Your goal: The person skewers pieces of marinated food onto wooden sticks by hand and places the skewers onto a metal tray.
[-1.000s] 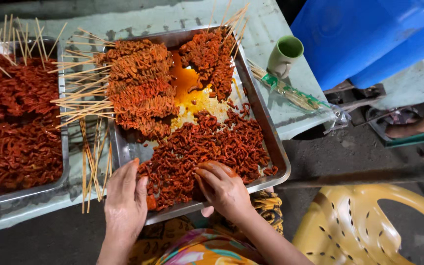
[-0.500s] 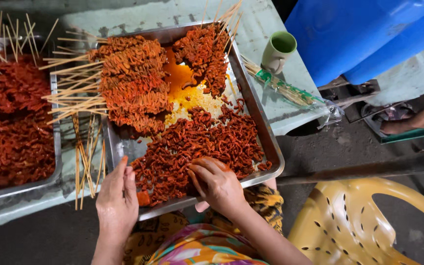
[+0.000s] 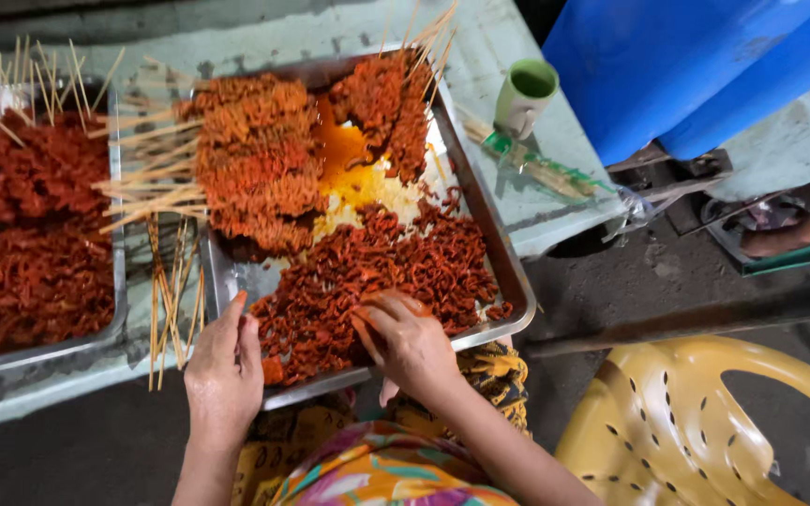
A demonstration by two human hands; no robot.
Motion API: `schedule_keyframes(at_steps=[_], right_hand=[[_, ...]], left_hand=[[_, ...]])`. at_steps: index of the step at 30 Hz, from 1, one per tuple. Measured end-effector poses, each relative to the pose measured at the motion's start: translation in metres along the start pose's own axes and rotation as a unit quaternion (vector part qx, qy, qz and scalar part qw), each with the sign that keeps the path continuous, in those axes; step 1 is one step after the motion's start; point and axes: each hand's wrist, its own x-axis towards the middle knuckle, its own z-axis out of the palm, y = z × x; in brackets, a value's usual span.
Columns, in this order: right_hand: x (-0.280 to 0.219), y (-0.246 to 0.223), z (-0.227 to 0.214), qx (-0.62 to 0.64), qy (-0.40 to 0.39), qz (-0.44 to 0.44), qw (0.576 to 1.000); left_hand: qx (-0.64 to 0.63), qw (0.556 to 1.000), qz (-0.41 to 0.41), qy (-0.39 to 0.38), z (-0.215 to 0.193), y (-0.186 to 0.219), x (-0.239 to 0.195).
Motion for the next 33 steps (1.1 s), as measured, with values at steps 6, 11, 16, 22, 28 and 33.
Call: schedule_keyframes(at_steps=[6,11,16,22,28,33], right_hand=[[0.0,0.0029,0.0042,-0.005,0.037,-0.024,0.999],[0.0018,0.0026,0.0043,-0.008,0.025,-0.006,1.0],[0.0003,0.0034,0.0047,-0.014,0.024,-0.009,1.0],[0.0022,0.0033,0.0034,-0.008,0.019,-0.009,1.0],[0.0028,-0.0001,-0.0004,-0.011,0.01,-0.008,1.0],[0.0037,0.0004,0.0015,-0.008,0.017,-0.005,1.0]], left_hand=[[0.016,1.0,0.018,0.007,-0.0005,0.0013,-0.0017],[0.017,1.0,-0.003,-0.006,-0.0002,0.001,-0.0011],[0.001,1.0,0.0,-0.005,-0.0007,0.0002,-0.0025],[0.006,1.0,0.013,0.008,-0.0003,0.0013,-0.0028],[0.003,1.0,0.012,0.007,-0.0001,0.0011,-0.0002],[-0.009,1.0,-0.005,0.006,0.0008,0.0005,-0.0022]])
